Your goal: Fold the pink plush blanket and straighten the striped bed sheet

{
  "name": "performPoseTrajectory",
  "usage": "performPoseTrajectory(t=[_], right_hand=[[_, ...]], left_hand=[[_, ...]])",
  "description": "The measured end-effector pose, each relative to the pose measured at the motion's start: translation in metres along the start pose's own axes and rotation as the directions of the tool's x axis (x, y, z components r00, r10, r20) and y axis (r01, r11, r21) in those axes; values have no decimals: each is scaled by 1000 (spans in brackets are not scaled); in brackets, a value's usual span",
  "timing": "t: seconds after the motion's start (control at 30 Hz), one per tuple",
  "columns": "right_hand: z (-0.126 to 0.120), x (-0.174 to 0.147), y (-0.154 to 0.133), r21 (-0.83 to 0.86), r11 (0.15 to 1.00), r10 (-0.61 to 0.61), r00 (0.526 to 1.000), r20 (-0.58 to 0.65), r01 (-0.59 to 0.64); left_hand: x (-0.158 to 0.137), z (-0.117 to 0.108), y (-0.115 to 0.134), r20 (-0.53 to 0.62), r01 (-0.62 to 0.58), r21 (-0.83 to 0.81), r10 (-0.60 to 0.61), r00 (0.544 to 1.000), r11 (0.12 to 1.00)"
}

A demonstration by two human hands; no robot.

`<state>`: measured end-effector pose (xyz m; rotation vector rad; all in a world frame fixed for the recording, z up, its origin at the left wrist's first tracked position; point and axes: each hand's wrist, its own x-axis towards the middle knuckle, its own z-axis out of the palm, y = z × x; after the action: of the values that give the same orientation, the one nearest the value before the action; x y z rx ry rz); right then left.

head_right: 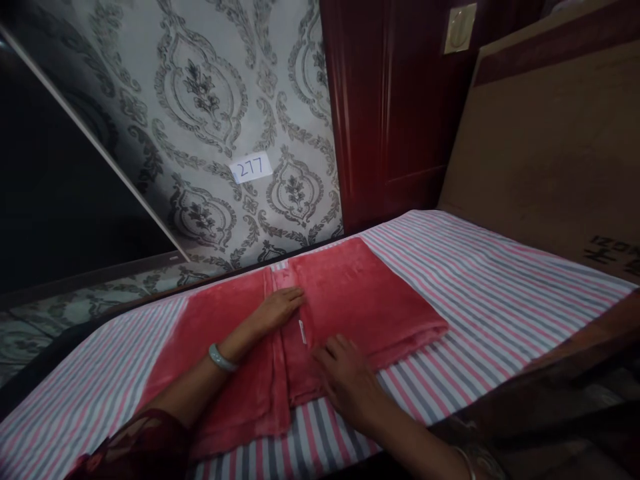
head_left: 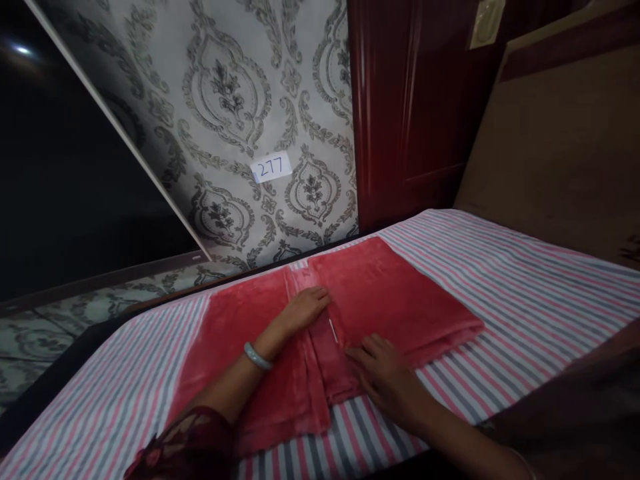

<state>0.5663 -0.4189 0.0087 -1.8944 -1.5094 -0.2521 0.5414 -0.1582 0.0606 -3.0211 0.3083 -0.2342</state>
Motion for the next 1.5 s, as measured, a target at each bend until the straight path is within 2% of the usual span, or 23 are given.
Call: performPoseTrajectory(t=[0.1, 0.2, 0.33, 0.43, 0.5, 0.6, 0.67, 0.73, 0.8, 0.9, 1.0, 1.13, 1.2, 1.3, 1.4, 1.5], right_hand=[[2, -2, 0, -23, 1000, 23, 996, 89, -21], [4, -2, 2, -25, 999, 30, 993, 111, -27], [1, 2, 2, -5, 1000, 9, 999, 53, -9], [-4, 8, 0, 3, 1000, -17, 999, -30, 17], [-5, 8, -1, -12, 999, -34, 999, -40, 34], [-6, 3, -3, -40, 998, -53, 996, 65, 56], [-13, 1, -3, 6, 997, -74, 984, 165, 74], [-27, 5, 1, 73, 996, -75, 972, 221, 60], [-44, 20, 12, 62, 998, -33, 977, 209, 20], [-61, 54, 42, -111, 993, 57, 991, 119, -44], [-57, 85, 75, -286, 952, 145, 985, 97, -112], [-24, 91, 102, -421, 890, 272, 945, 181, -175], [-7, 82, 106, -434, 884, 280, 939, 198, -173], [7, 70, 109, -432, 886, 265, 949, 173, -168], [1, 72, 111, -411, 896, 275, 938, 209, -171], [-25, 97, 115, -346, 922, 292, 897, 331, -173]], left_hand=[[-4, 1, 3, -1, 25, 1, -25, 1000, 1000], [-6, -2, 8, -23, -16, 14, 16, 1000, 1000], [-1, -5, 10, -19, -59, 61, 60, 998, 996], [4, -2, 9, -19, -39, 79, 40, 999, 996], [4, 0, 8, -31, -19, 68, 21, 999, 997], [-1, 0, 5, -34, -39, -18, 38, 999, 999], [-3, -3, 1, -33, -32, -126, 28, 999, 992], [3, -9, -5, -60, 60, -232, -75, 995, 971], [19, -16, -9, -94, 199, -290, -235, 967, 936], [56, -23, -10, -115, 370, -269, -411, 904, 889], [88, -19, -2, -65, 487, -195, -507, 859, 851], [96, 8, 8, 84, 559, -73, -553, 829, 826], [92, 22, 10, 148, 570, -44, -559, 816, 820], [86, 32, 9, 158, 577, -44, -564, 810, 816], [86, 34, 6, 146, 576, -59, -564, 813, 815], [86, 36, 4, 101, 572, -87, -564, 819, 815]])
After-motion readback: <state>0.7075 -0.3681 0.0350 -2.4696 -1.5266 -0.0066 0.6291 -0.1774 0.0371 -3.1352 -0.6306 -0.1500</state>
